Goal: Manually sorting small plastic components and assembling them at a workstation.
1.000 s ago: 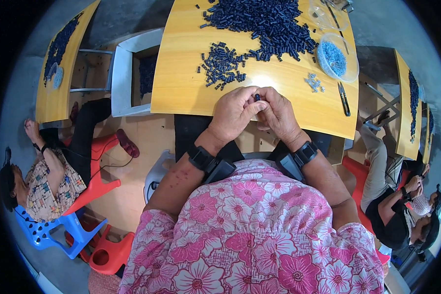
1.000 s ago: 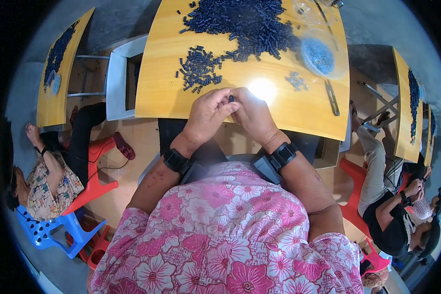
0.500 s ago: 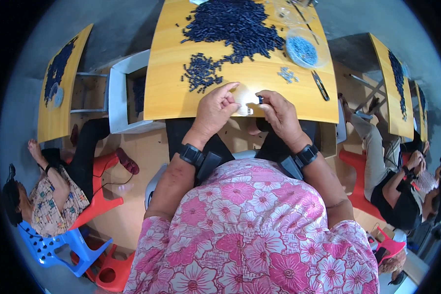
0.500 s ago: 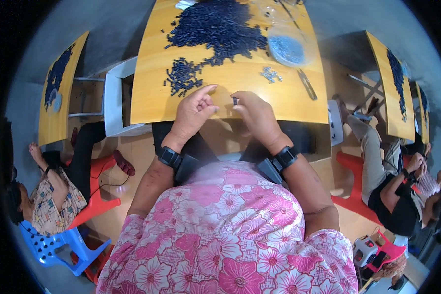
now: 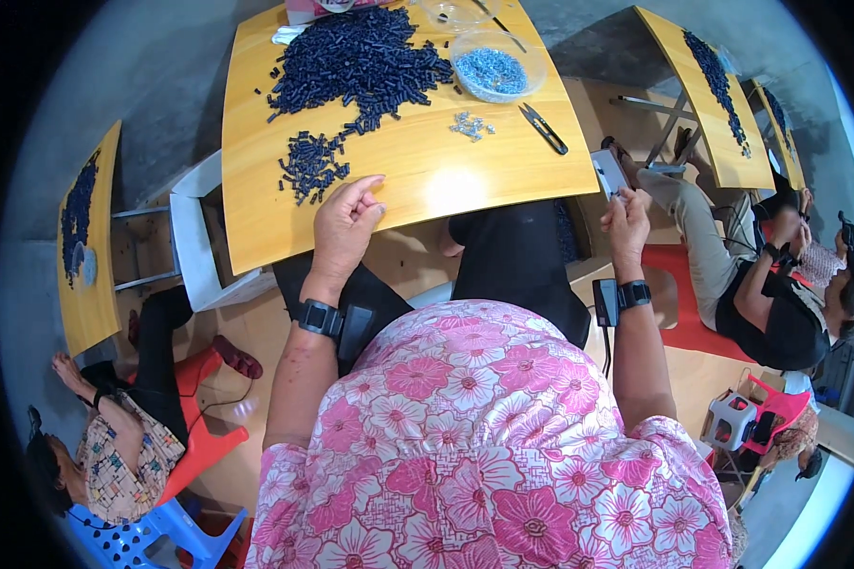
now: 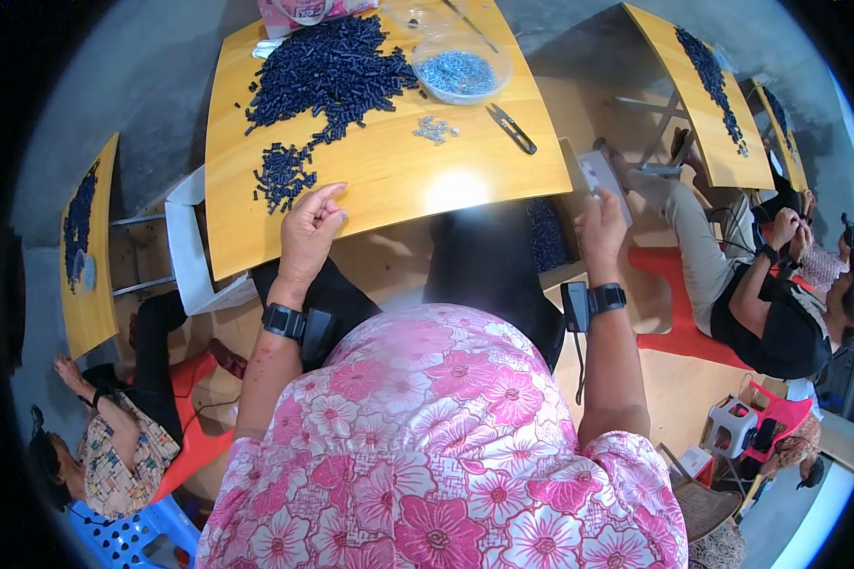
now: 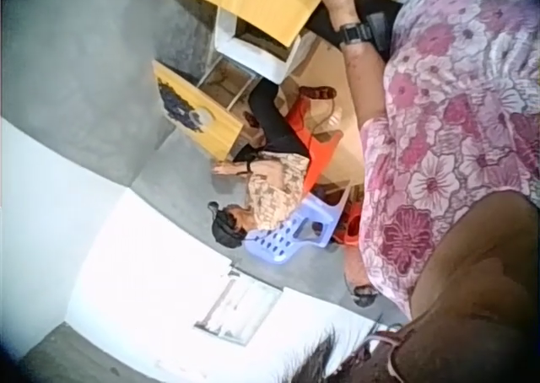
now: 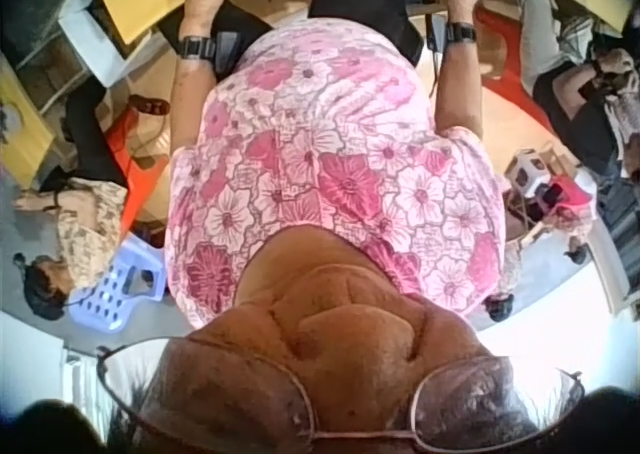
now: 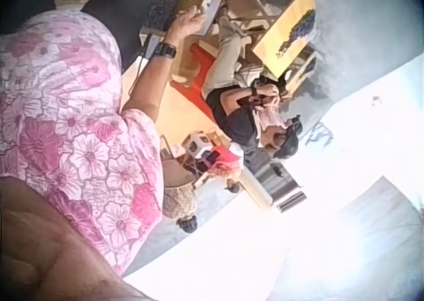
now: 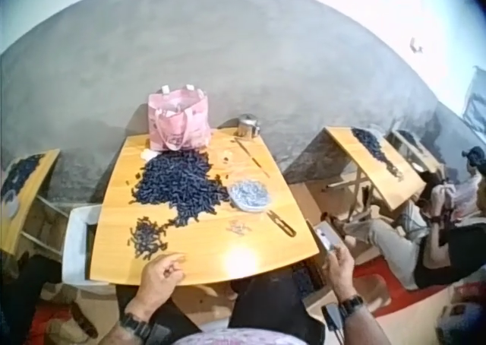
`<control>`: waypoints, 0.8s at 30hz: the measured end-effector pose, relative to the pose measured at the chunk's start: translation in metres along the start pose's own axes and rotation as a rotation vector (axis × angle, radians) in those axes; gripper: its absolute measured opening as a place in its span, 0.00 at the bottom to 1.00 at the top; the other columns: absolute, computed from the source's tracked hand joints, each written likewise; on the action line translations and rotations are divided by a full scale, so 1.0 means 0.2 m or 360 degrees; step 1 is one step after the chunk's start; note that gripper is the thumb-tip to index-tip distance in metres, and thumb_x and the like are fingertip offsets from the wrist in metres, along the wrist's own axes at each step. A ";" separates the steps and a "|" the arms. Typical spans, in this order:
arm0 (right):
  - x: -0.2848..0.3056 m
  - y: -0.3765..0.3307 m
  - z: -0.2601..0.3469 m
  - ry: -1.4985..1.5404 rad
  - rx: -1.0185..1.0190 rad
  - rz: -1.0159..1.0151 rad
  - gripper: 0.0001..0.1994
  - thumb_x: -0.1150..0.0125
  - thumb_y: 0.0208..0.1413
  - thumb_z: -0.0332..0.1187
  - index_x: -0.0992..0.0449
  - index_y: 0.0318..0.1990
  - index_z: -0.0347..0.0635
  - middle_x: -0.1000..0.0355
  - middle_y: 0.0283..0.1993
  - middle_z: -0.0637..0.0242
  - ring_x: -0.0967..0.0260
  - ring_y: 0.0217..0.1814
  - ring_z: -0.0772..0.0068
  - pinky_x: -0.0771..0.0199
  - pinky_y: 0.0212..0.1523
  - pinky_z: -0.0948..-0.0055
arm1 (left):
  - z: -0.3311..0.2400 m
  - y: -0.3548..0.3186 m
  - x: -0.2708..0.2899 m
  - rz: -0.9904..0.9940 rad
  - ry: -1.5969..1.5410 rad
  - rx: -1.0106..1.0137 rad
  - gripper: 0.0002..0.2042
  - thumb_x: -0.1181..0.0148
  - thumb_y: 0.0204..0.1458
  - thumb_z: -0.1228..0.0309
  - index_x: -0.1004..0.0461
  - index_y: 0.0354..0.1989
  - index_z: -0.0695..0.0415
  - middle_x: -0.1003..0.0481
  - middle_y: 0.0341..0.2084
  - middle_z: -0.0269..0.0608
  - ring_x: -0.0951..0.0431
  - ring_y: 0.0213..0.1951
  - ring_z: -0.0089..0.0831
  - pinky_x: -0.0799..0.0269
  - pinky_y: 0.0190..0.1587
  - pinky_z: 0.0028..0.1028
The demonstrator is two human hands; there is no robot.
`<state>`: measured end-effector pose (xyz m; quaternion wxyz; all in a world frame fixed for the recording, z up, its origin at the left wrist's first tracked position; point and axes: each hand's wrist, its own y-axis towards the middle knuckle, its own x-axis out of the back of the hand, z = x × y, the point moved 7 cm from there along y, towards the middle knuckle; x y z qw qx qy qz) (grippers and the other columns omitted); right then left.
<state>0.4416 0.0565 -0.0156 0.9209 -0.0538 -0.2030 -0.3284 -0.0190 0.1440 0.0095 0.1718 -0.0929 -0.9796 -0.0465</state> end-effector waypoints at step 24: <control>-1.32 -0.47 0.99 -0.0269 0.1119 0.1098 0.13 0.42 0.50 0.22 0.22 0.44 0.41 0.27 0.38 0.57 0.28 0.35 0.57 0.27 0.36 0.66 | -0.05 -0.01 0.02 -0.0075 0.0056 -0.0079 0.16 0.37 0.46 0.78 0.22 0.45 0.56 0.28 0.26 0.36 0.26 0.25 0.27 0.27 0.33 0.26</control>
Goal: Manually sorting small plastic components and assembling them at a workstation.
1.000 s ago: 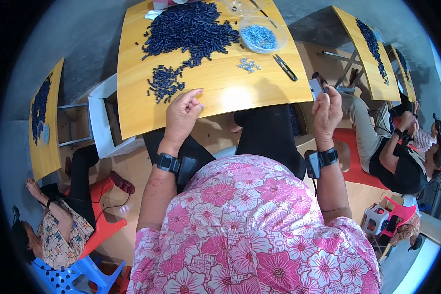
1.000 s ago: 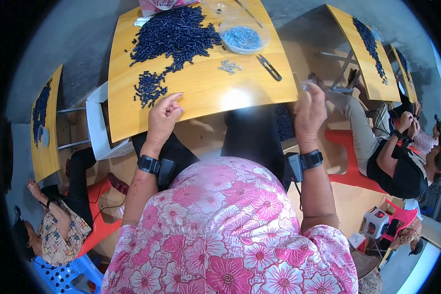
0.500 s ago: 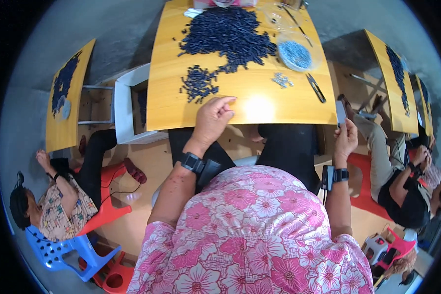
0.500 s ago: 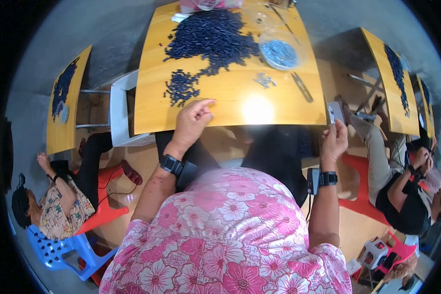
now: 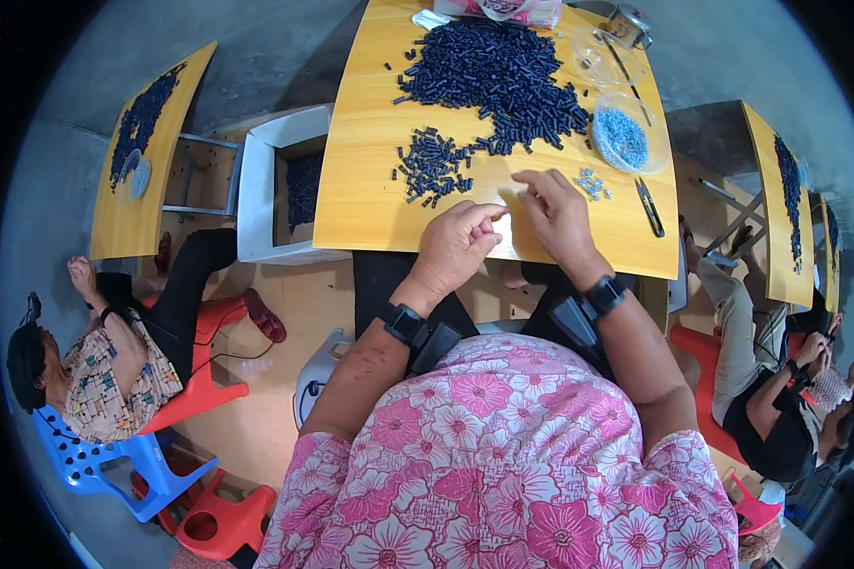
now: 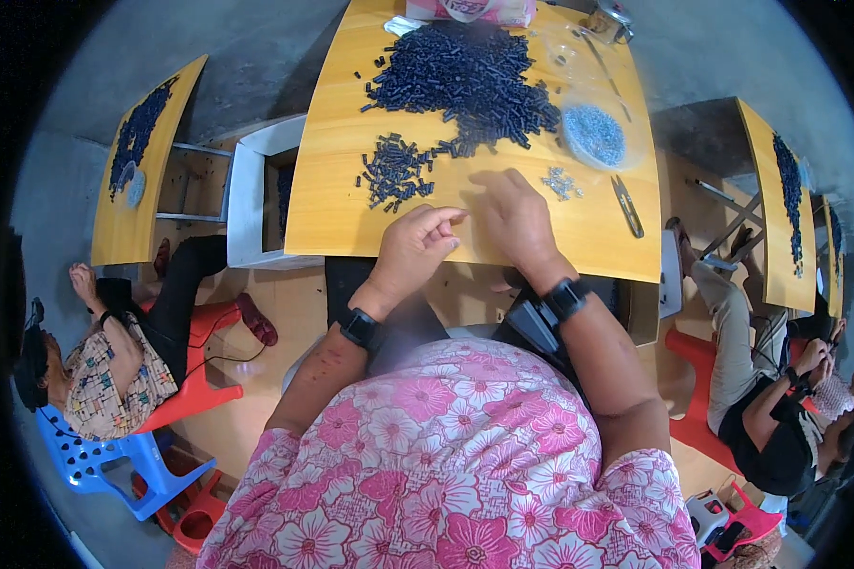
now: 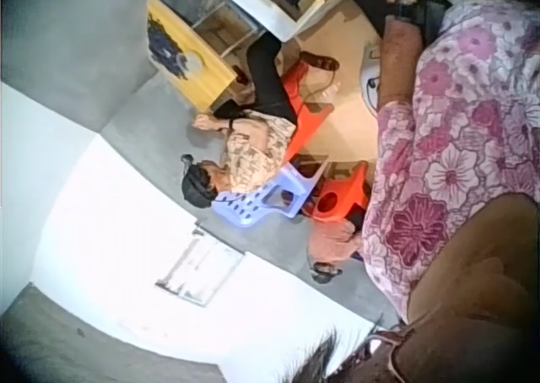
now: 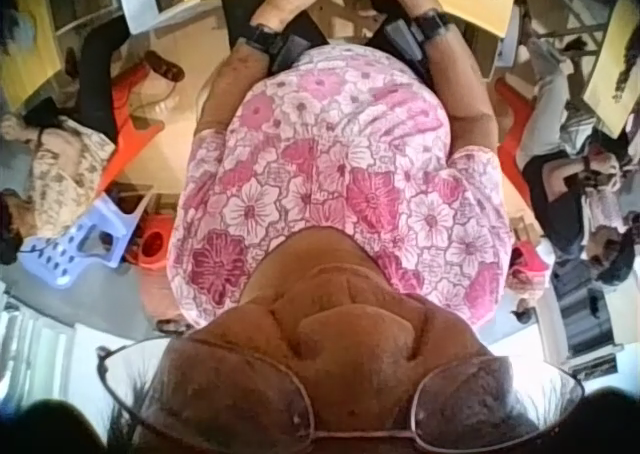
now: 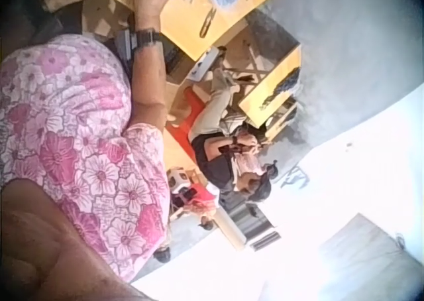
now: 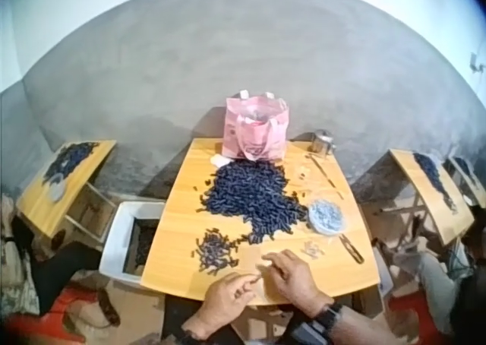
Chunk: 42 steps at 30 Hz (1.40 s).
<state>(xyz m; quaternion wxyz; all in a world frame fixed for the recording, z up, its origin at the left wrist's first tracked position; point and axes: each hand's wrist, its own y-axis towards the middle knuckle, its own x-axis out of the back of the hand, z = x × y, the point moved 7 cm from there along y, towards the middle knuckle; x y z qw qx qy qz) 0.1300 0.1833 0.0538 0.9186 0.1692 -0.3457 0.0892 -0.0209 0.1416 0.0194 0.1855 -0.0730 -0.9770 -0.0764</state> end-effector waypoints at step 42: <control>-0.26 0.21 0.03 -0.0454 0.0105 0.0262 0.08 0.45 0.55 0.33 0.20 0.38 0.45 0.27 0.37 0.58 0.26 0.39 0.51 0.26 0.40 0.57 | 0.04 0.00 0.00 0.0007 -0.0096 0.0024 0.02 0.42 0.47 0.77 0.23 0.28 0.58 0.28 0.25 0.39 0.24 0.26 0.31 0.28 0.31 0.29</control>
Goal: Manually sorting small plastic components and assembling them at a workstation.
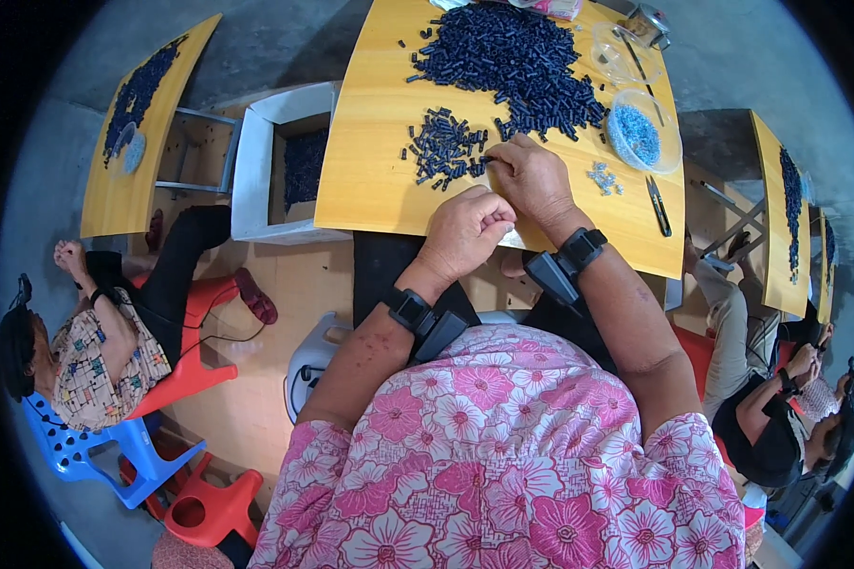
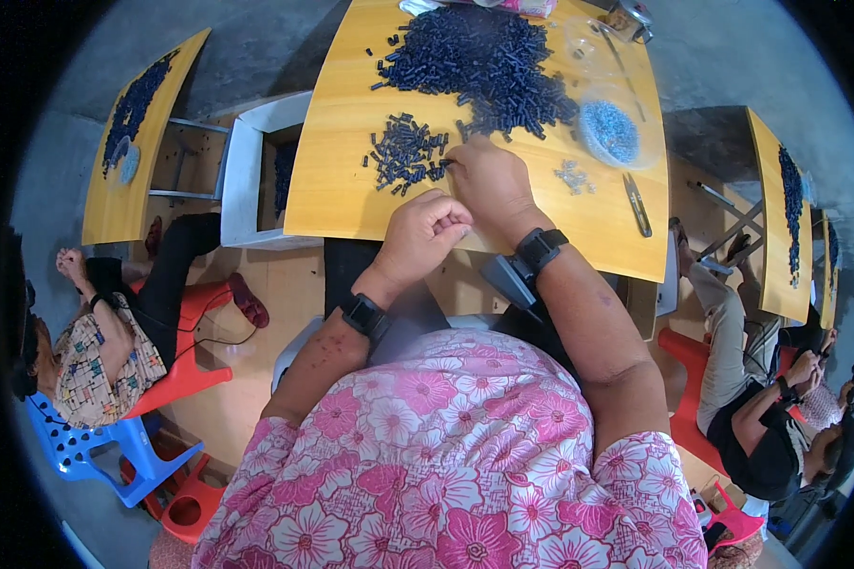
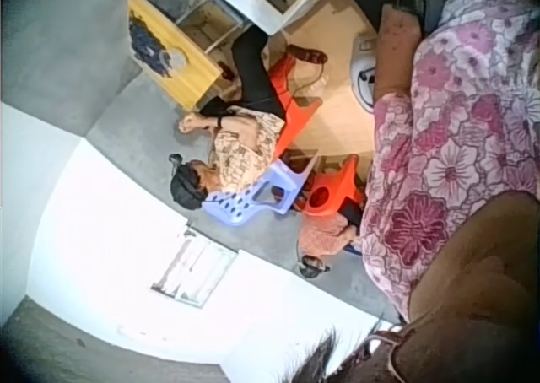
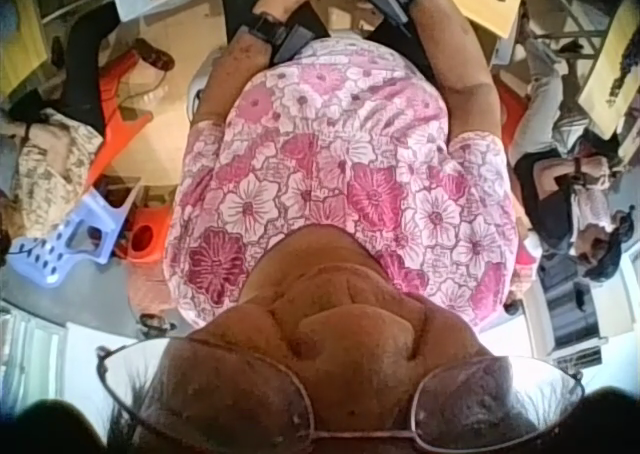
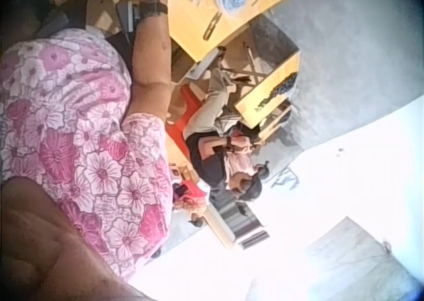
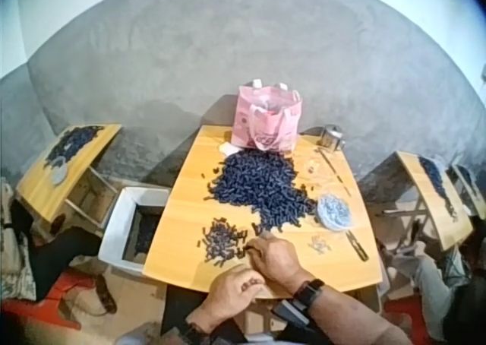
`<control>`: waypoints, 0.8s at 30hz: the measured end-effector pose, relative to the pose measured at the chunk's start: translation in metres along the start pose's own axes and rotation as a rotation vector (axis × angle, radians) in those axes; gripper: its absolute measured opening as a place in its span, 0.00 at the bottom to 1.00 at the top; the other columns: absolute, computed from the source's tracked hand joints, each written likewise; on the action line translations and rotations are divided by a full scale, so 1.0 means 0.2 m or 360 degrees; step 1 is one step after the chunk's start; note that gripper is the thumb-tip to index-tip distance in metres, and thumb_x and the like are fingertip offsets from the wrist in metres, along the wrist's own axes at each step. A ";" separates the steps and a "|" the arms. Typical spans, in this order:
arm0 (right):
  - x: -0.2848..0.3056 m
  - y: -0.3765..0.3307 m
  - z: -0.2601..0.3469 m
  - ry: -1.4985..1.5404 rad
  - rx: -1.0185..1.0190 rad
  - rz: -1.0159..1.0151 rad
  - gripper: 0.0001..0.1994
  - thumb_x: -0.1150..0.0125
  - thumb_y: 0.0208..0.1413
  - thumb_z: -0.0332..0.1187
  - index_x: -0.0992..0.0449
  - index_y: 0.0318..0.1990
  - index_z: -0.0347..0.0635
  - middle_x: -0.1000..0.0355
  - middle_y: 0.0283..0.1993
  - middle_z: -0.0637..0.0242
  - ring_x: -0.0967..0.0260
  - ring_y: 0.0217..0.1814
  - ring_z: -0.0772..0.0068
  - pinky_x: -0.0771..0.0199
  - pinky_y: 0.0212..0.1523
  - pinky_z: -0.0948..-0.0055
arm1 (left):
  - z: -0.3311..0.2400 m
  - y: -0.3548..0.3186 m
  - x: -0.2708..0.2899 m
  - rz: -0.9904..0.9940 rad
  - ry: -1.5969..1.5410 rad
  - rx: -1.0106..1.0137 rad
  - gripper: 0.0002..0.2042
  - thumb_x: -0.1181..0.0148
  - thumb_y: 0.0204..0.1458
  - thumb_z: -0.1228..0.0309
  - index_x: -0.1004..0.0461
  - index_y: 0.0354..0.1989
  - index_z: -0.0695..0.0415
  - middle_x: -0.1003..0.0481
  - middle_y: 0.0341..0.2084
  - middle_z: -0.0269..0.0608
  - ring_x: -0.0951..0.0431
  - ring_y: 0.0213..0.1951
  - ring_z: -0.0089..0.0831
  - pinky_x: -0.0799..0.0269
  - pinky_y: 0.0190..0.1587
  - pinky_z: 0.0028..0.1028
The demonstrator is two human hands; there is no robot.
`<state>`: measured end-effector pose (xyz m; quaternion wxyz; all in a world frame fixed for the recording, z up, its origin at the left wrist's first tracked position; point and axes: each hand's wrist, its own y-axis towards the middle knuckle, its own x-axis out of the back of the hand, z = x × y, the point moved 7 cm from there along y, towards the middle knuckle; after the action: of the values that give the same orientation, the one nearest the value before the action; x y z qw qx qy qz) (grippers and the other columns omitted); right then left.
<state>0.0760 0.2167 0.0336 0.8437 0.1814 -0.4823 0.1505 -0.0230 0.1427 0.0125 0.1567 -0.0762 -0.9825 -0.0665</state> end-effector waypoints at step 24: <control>0.01 -0.33 -0.19 0.1714 -0.0505 0.0138 0.04 0.43 0.59 0.26 0.27 0.40 0.39 0.26 0.38 0.71 0.31 0.41 0.82 0.30 0.43 0.80 | 0.02 0.00 0.00 -0.0098 -0.0058 0.0049 0.07 0.37 0.51 0.77 0.24 0.39 0.60 0.26 0.28 0.33 0.27 0.28 0.20 0.28 0.35 0.20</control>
<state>0.1340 0.1751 0.0068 0.9808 -0.0702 -0.0074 0.1819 -0.0248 0.1443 0.0097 0.1378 -0.0446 -0.9879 -0.0547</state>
